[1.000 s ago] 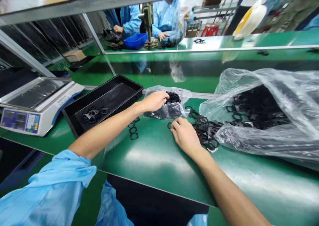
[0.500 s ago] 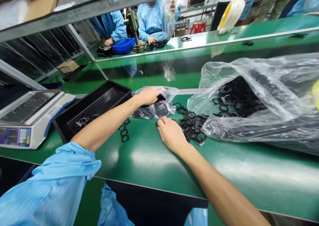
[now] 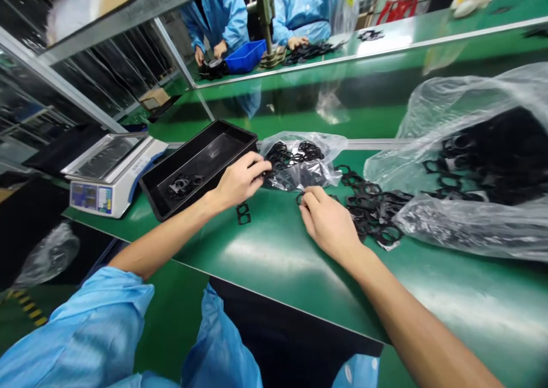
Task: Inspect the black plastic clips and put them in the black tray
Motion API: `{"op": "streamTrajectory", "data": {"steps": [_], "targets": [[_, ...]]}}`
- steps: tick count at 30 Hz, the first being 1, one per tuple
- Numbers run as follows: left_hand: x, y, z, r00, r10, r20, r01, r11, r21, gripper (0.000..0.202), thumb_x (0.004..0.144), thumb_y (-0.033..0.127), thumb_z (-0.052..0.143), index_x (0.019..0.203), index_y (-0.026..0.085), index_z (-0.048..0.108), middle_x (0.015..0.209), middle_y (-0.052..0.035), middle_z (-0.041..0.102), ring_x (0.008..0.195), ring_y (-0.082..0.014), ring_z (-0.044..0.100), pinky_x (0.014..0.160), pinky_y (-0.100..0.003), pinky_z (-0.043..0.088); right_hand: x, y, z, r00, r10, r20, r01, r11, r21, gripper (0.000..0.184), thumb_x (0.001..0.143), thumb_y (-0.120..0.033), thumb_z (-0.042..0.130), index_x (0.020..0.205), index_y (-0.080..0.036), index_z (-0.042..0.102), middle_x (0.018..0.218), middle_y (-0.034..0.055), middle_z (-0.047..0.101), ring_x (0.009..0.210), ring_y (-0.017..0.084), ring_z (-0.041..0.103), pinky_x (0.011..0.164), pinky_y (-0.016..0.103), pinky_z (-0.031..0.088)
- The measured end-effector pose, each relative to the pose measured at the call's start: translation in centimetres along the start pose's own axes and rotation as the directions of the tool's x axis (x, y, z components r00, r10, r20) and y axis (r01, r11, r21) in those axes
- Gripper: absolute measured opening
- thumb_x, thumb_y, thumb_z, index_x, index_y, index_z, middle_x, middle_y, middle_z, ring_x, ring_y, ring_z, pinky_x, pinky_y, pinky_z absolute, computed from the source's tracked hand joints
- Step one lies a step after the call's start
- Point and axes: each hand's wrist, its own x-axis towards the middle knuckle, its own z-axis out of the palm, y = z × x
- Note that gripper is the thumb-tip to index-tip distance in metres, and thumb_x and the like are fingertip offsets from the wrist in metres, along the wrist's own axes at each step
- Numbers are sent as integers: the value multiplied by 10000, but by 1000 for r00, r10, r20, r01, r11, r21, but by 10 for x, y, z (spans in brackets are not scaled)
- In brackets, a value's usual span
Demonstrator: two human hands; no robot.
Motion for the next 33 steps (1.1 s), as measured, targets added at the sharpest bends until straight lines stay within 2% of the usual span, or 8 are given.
{"op": "streamTrajectory", "data": {"steps": [5, 7, 11, 13, 15, 22, 29, 33], "targets": [[-60, -4, 2, 982, -31, 186, 38, 999, -34, 300, 889, 114, 518, 1146, 186, 654, 1178, -115, 635, 1089, -242, 641, 960, -394, 549, -2, -2, 5, 996, -1, -87, 23, 967, 252, 192, 967, -189, 470, 975, -180, 661, 1200, 134, 689, 1019, 268, 685, 836, 361, 541], [-69, -6, 0, 969, -48, 244, 74, 993, -96, 338, 884, 129, 538, 1204, 188, 627, 1252, -129, 623, 1165, -264, 624, 1032, -457, 522, -1, -2, 7, 993, 72, -96, -17, 875, 484, 196, 953, -220, 498, 981, -182, 688, 1174, 126, 720, 1069, 273, 690, 902, 393, 552], [-71, -6, -15, 952, -44, 302, 116, 968, -225, 439, 886, 177, 580, 1324, 202, 558, 1414, -148, 563, 1338, -298, 533, 1154, -543, 427, 4, -3, 7, 948, 270, 169, -256, 329, 909, 295, 922, -423, 605, 952, -169, 751, 1016, 111, 777, 898, 238, 738, 815, 385, 607], [-71, -5, -23, 934, -31, 357, 134, 954, -268, 460, 900, 214, 596, 1357, 216, 542, 1472, -148, 529, 1389, -299, 498, 1176, -537, 413, 6, -3, 5, 892, 302, 335, -366, 51, 929, 361, 845, -516, 708, 896, -166, 778, 976, 112, 785, 847, 227, 744, 777, 370, 624], [-72, -5, -29, 927, -39, 374, 164, 937, -308, 436, 921, 273, 607, 1351, 224, 555, 1474, -142, 539, 1389, -292, 507, 1172, -514, 430, 6, -3, 4, 851, 314, 421, -418, -81, 905, 369, 733, -519, 826, 854, -172, 796, 959, 104, 789, 875, 232, 751, 794, 362, 630], [-62, -7, -27, 958, -215, 189, 277, 863, -423, 231, 950, 271, 573, 1139, 183, 671, 1210, -117, 707, 1104, -215, 688, 936, -346, 587, 5, -4, 7, 838, 366, 405, -411, -64, 909, 365, 626, -468, 911, 813, -185, 776, 917, 67, 778, 898, 237, 768, 823, 359, 632], [-45, -14, -16, 979, -89, 183, 147, 930, -337, 216, 955, 215, 523, 1093, 177, 685, 1151, -95, 725, 1102, -216, 675, 1022, -388, 527, 4, -3, 9, 847, 342, 406, -437, 15, 899, 406, 667, -500, 877, 870, -169, 759, 777, 49, 757, 747, 203, 761, 746, 334, 626], [-35, -18, -21, 971, -149, 188, 197, 942, -271, 193, 960, 270, 524, 992, 190, 696, 1022, -65, 729, 972, -198, 676, 922, -353, 533, 3, -5, 10, 860, 335, 386, -410, -1, 912, 394, 634, -457, 904, 866, -170, 766, 882, 67, 780, 730, 194, 761, 721, 324, 628]]}}
